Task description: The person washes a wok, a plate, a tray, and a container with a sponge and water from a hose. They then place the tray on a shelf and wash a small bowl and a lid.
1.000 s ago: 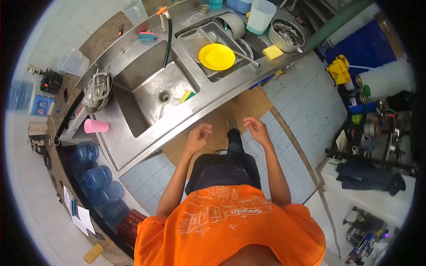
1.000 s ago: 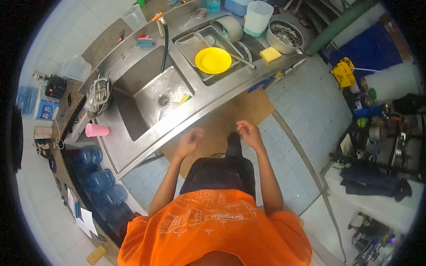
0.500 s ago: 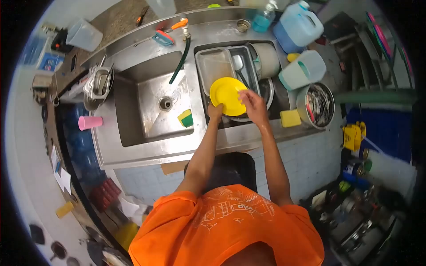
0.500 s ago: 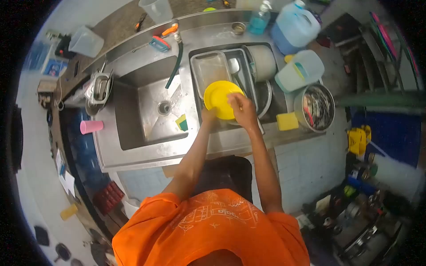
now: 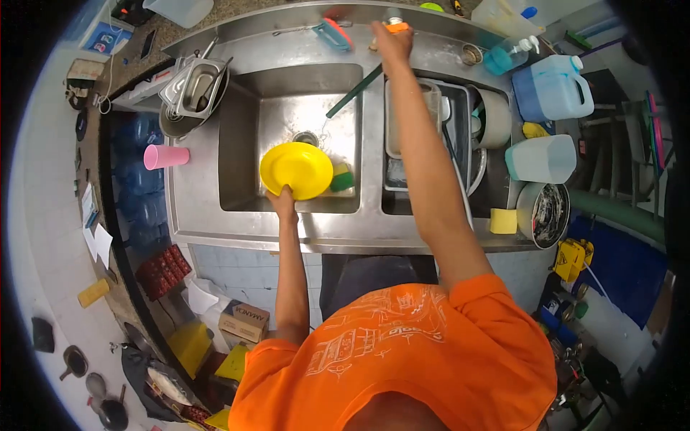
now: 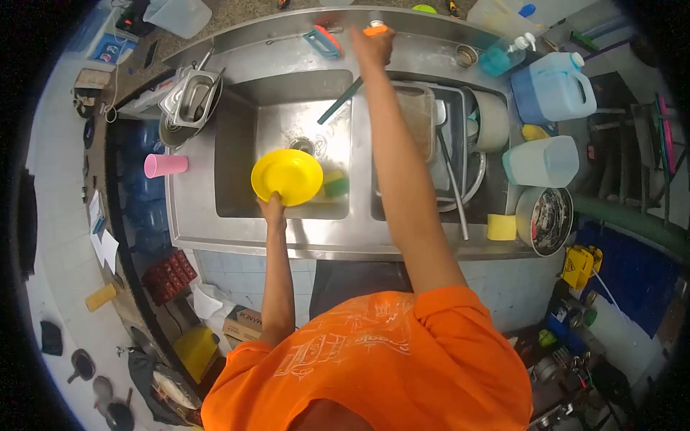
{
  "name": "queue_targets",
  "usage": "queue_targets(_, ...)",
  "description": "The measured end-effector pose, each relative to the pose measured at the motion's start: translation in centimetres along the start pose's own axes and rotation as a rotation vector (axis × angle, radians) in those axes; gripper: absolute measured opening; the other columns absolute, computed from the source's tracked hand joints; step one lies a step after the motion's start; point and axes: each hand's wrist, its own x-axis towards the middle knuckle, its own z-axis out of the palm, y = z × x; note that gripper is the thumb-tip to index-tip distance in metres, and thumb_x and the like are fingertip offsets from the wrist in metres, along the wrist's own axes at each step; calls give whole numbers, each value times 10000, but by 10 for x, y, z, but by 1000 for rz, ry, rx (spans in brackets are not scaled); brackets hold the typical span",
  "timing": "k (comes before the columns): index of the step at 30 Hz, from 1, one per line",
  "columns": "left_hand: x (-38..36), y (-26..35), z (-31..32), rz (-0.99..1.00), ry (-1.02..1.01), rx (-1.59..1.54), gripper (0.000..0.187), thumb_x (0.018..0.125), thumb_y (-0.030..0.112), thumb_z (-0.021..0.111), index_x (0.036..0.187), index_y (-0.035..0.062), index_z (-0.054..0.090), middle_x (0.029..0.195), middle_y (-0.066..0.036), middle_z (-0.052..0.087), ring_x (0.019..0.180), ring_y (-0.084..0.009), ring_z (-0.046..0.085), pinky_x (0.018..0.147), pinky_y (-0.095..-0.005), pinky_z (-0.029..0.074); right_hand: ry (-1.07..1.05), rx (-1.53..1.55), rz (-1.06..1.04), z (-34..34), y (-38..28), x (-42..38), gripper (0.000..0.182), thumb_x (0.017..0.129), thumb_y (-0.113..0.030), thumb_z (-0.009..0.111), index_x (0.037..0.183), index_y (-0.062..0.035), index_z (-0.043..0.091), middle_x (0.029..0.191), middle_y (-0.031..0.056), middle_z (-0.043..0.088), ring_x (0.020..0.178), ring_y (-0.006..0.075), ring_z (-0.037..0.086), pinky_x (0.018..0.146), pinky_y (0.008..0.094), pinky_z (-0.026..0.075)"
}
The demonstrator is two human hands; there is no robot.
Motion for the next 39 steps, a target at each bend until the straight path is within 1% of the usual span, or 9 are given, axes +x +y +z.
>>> queue_targets(9,146,-75,73,-410,-213,0,437,740,29,495,1166,-57,545,989,-121,618,805,-221,627,647,-332,525,-557,39,159,-74,-43,-14,463,798,-166,700,1187,9,518,841,34,576,820,151,554,721,268,412)
queue_targets(13,176,-109,105,-331,-285,-77,523,757,-53,489,1276,7,465,1136,-131,572,1016,-265,595,840,-371,522,228,-159,-551,-41,-33,-151,351,922,-193,588,1183,26,506,1107,125,563,1018,223,536,916,364,408)
queue_targets(17,202,-128,121,-418,-394,-68,444,842,-26,503,1282,20,468,1154,-123,575,1026,-249,589,869,-362,512,-465,-318,57,-9,162,-289,161,849,-115,592,998,-61,623,981,130,639,917,230,618,850,370,467)
queue_targets(20,202,-96,107,-486,-351,-80,428,821,-34,505,1248,-32,484,1144,-130,581,1018,-245,592,859,-343,505,-694,-688,120,30,270,-315,289,808,-118,635,1095,-114,605,1140,158,606,1074,295,578,937,414,441)
queue_targets(22,208,-78,88,-465,-404,-20,428,797,-46,509,1224,-53,493,1135,-133,584,1019,-245,590,867,-342,494,-653,-1136,-459,47,330,-316,445,764,-81,662,1191,-170,573,1315,176,499,1220,379,464,1015,454,385)
queue_targets(26,220,-58,41,-386,-485,50,505,722,-80,504,1226,-57,479,1146,-134,574,1051,-256,570,908,-340,456,-820,-835,25,51,414,-312,582,724,-33,691,1264,-177,529,1349,219,450,1259,393,418,1045,444,359)
queue_targets(30,233,-43,7,-260,-546,147,657,688,-98,460,1336,-1,404,1190,-137,542,1101,-266,530,958,-328,413,-320,-541,457,59,311,-274,448,829,-178,666,1226,-54,498,1176,213,565,1145,303,532,989,397,386)
queue_targets(36,213,-23,27,-307,-778,378,689,655,-116,417,1332,10,450,1218,-121,570,1136,-225,533,979,-294,395,-593,-287,-405,173,232,-258,448,860,-162,616,1256,-21,464,1028,201,590,1006,323,590,870,403,462)
queue_targets(39,208,2,36,-192,-760,281,613,676,-96,466,1280,5,494,1130,-90,596,1032,-191,555,887,-288,430,-783,-139,-311,176,229,-236,348,831,-76,582,1172,-10,548,1005,215,582,1004,348,577,885,411,453)
